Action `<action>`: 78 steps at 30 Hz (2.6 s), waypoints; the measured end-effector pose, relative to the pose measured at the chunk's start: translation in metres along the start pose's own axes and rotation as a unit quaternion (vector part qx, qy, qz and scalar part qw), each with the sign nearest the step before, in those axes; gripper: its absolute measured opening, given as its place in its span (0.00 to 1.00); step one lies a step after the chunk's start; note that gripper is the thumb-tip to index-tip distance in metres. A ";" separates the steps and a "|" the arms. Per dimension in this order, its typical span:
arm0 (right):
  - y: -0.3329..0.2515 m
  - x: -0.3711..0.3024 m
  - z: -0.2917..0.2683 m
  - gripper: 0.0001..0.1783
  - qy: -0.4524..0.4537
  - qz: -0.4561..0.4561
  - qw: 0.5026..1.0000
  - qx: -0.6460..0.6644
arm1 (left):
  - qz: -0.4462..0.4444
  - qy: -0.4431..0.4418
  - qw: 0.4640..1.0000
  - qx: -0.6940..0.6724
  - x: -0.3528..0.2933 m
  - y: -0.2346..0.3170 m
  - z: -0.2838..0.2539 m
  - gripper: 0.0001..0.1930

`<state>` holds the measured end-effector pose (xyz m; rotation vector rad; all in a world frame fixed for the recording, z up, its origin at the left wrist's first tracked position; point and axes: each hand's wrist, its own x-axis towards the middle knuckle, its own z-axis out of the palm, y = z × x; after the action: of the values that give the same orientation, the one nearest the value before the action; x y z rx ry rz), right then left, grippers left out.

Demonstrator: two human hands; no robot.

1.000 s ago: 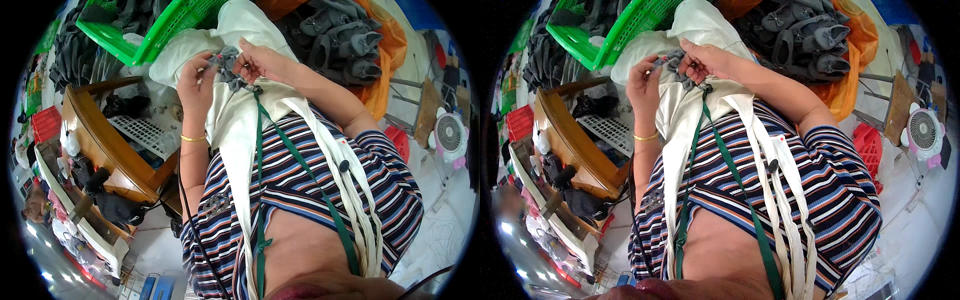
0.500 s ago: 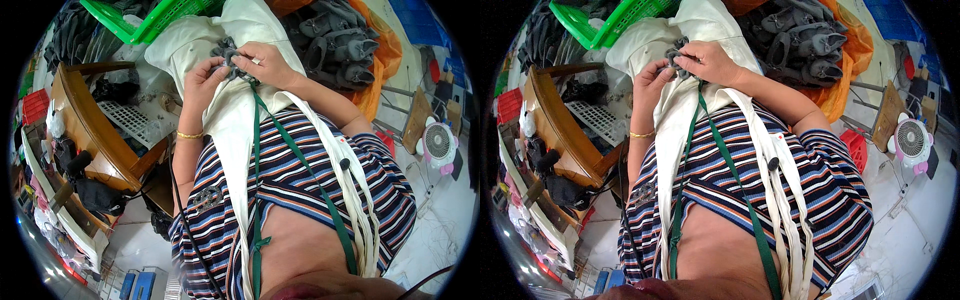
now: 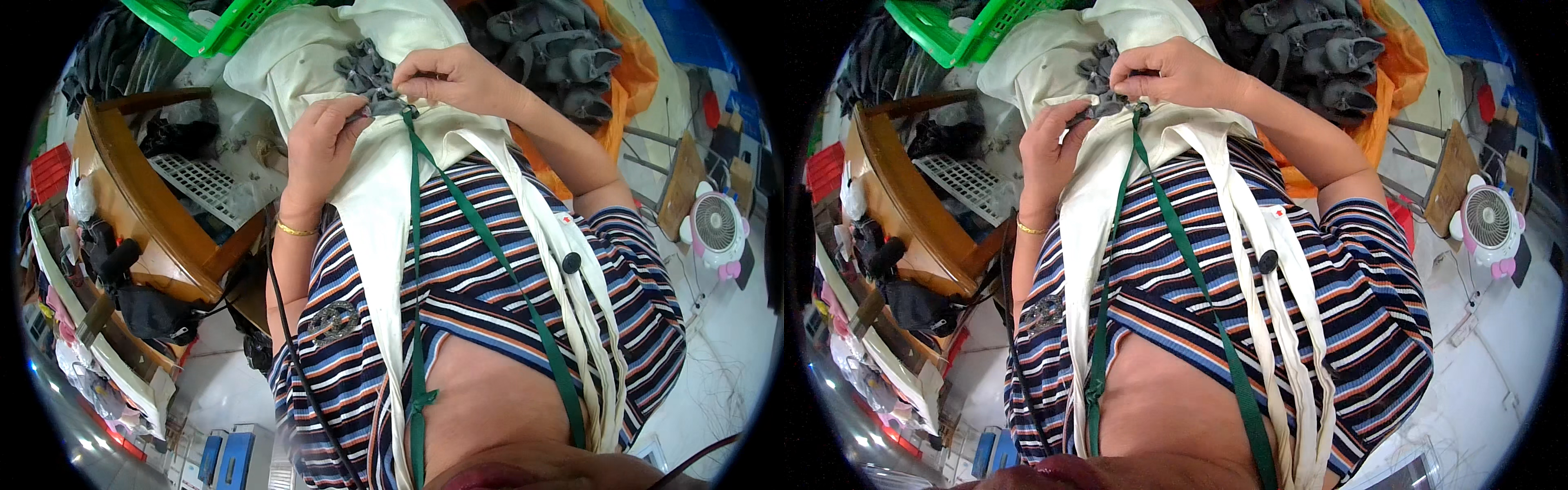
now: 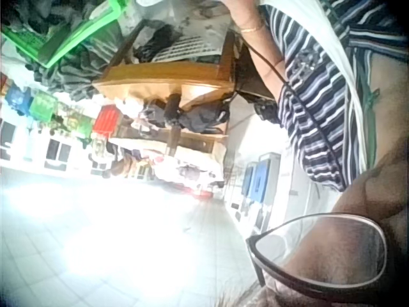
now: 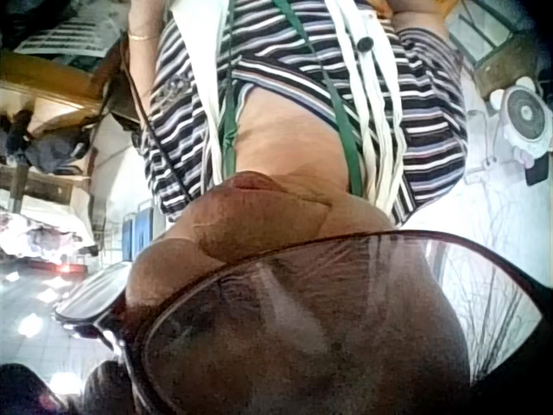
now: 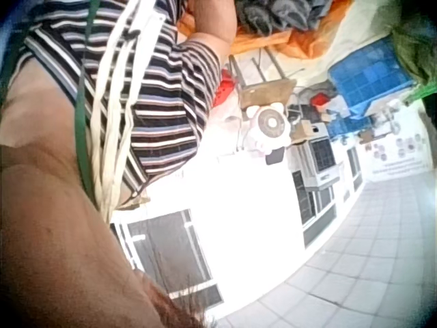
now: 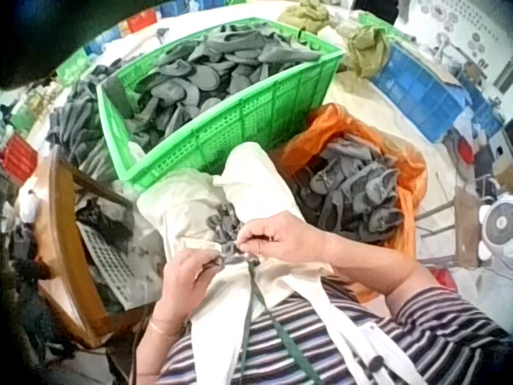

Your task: The person sits and sews grey fabric slippers by hand using a needle and thread. They pick up slippers from a green basket, stitch the edges, and place the finished items into a white sack on their lap.

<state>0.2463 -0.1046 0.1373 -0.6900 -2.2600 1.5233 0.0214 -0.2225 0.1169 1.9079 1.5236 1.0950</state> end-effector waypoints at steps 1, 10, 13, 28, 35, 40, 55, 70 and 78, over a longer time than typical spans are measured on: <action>-0.003 -0.001 0.001 0.10 -0.019 0.021 1.000 0.005 | 0.013 0.005 1.000 -0.001 -0.003 0.000 0.003 0.12; -0.005 -0.008 0.007 0.09 -0.062 -0.049 0.995 -0.058 | 0.118 0.039 0.991 0.045 -0.009 0.006 0.009 0.13; -0.007 -0.009 0.006 0.09 -0.080 -0.033 0.994 -0.074 | 0.115 0.048 0.991 0.041 -0.011 0.004 0.012 0.14; -0.004 -0.012 0.005 0.10 -0.092 -0.040 0.991 -0.086 | 0.133 0.033 0.990 0.040 -0.011 0.004 0.010 0.15; 0.004 -0.012 0.011 0.10 -0.118 0.014 0.993 -0.012 | 0.049 0.023 0.997 -0.055 -0.015 0.006 0.014 0.12; 0.005 -0.015 0.017 0.10 -0.141 0.040 0.988 0.049 | 0.031 0.015 0.997 -0.073 -0.019 0.008 0.014 0.11; 0.006 -0.023 0.023 0.09 -0.160 0.053 0.983 0.077 | 0.031 0.005 0.992 -0.124 -0.023 0.006 0.021 0.10; 0.012 -0.025 0.020 0.10 -0.172 0.036 0.981 0.080 | 0.032 -0.039 0.991 -0.128 -0.025 0.008 0.019 0.09; 0.003 -0.016 0.018 0.08 -0.218 0.083 0.971 0.049 | 0.027 -0.072 0.987 -0.142 -0.027 0.005 0.020 0.08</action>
<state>0.2511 -0.1262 0.1280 -0.5704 -2.4591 2.0186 0.0390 -0.2475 0.1013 1.7973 1.1757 1.1045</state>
